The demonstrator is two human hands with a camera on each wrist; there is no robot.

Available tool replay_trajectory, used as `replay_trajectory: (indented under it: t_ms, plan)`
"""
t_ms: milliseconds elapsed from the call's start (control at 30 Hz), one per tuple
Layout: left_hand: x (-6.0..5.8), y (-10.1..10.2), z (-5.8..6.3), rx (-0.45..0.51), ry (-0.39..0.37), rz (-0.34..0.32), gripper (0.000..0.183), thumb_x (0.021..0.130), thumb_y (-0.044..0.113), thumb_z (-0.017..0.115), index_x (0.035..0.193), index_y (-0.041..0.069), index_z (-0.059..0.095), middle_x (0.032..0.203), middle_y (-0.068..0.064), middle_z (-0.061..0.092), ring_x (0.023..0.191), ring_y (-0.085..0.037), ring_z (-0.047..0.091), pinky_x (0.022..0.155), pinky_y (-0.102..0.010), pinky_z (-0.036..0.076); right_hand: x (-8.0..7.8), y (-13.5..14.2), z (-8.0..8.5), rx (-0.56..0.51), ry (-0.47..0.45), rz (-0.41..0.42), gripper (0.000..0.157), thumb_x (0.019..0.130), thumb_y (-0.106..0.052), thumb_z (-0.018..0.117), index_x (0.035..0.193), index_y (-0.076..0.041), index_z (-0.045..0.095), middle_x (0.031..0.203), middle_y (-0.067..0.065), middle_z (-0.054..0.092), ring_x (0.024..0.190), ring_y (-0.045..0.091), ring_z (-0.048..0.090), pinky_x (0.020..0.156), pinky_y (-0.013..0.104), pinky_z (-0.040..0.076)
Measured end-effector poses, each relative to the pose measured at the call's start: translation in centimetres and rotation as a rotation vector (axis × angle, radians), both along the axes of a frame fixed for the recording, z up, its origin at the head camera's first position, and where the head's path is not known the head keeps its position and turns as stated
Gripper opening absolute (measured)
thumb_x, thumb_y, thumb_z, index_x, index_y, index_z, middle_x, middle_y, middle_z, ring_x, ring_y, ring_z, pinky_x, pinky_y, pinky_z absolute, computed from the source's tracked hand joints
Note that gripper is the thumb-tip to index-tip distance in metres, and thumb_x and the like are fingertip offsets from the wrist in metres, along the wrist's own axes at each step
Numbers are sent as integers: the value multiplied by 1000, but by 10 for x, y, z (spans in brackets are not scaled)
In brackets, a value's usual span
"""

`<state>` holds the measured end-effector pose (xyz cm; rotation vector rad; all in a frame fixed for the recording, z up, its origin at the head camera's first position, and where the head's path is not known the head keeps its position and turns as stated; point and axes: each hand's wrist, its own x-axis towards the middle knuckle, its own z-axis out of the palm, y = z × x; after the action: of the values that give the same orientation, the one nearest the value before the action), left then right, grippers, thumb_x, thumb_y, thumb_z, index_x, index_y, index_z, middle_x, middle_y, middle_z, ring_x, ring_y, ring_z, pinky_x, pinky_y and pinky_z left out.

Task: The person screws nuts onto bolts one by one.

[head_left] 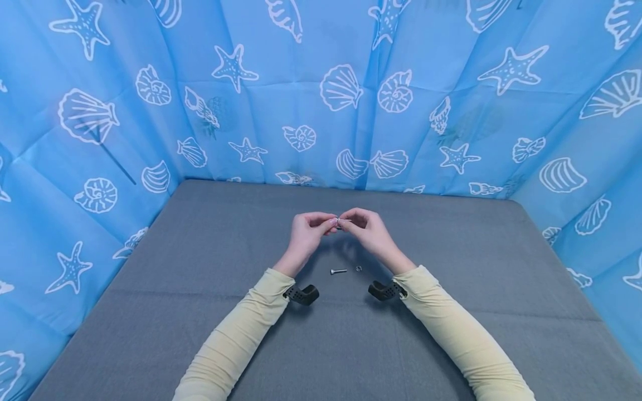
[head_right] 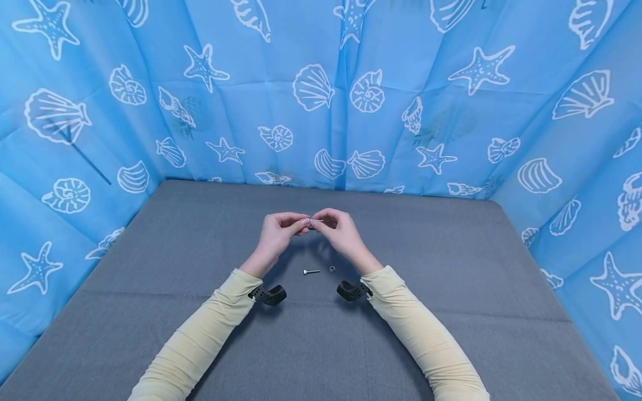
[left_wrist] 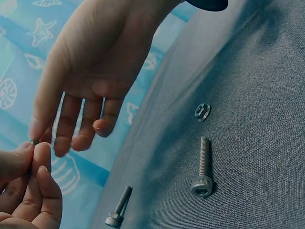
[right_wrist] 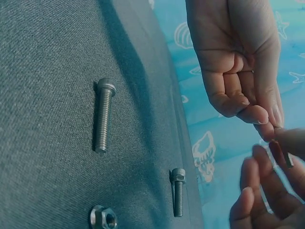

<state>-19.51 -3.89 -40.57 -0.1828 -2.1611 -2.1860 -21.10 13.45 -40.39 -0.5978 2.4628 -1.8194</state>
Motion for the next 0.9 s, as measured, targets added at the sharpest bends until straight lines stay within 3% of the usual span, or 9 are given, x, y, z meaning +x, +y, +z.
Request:
replay_trajectory:
  t_ms: [67, 233, 300, 500, 633, 900]
  plan:
    - [0, 0, 0, -3, 0, -1, 22, 88, 12, 69, 103, -4, 71, 91, -13, 71, 79, -25, 70, 81, -48, 54, 0, 0, 0, 5, 0, -4, 23, 96, -22, 61, 104, -1, 66, 94, 13, 67, 88, 31, 63, 75, 38, 51]
    - [1, 0, 4, -4, -5, -25, 21, 89, 9, 68, 105, -5, 70, 96, -20, 70, 86, -35, 68, 82, -49, 53, 1, 0, 2, -41, -9, 14, 21, 94, -18, 64, 105, 1, 64, 98, 14, 66, 89, 30, 63, 82, 52, 49]
    - [1, 0, 3, -1, -1, -26, 20, 89, 7, 68, 104, -5, 71, 95, -19, 70, 84, -34, 69, 81, -49, 53, 1, 0, 4, -36, -33, 17, 21, 94, -17, 64, 104, 2, 65, 98, 16, 66, 90, 32, 62, 83, 54, 48]
    - [0, 2, 0, 5, 22, -1, 16, 88, 7, 69, 100, -4, 72, 88, -12, 71, 75, -22, 70, 79, -49, 54, 1, 1, 5, 3, -50, -3, 24, 96, -22, 61, 104, 1, 66, 95, 15, 66, 91, 35, 61, 79, 45, 50]
    - [1, 2, 1, -5, 19, -1, 16, 88, 7, 69, 100, -3, 72, 88, -11, 71, 75, -20, 70, 78, -47, 55, 2, 1, 4, -19, -42, 14, 22, 94, -18, 65, 105, 0, 65, 100, 13, 66, 94, 33, 62, 86, 53, 48]
    - [3, 2, 1, 0, 15, -3, 14, 88, 7, 69, 99, -1, 73, 88, -12, 71, 75, -22, 70, 80, -51, 53, 2, 2, 5, 1, -60, -3, 26, 95, -22, 62, 105, 1, 66, 99, 16, 66, 92, 30, 62, 84, 49, 49]
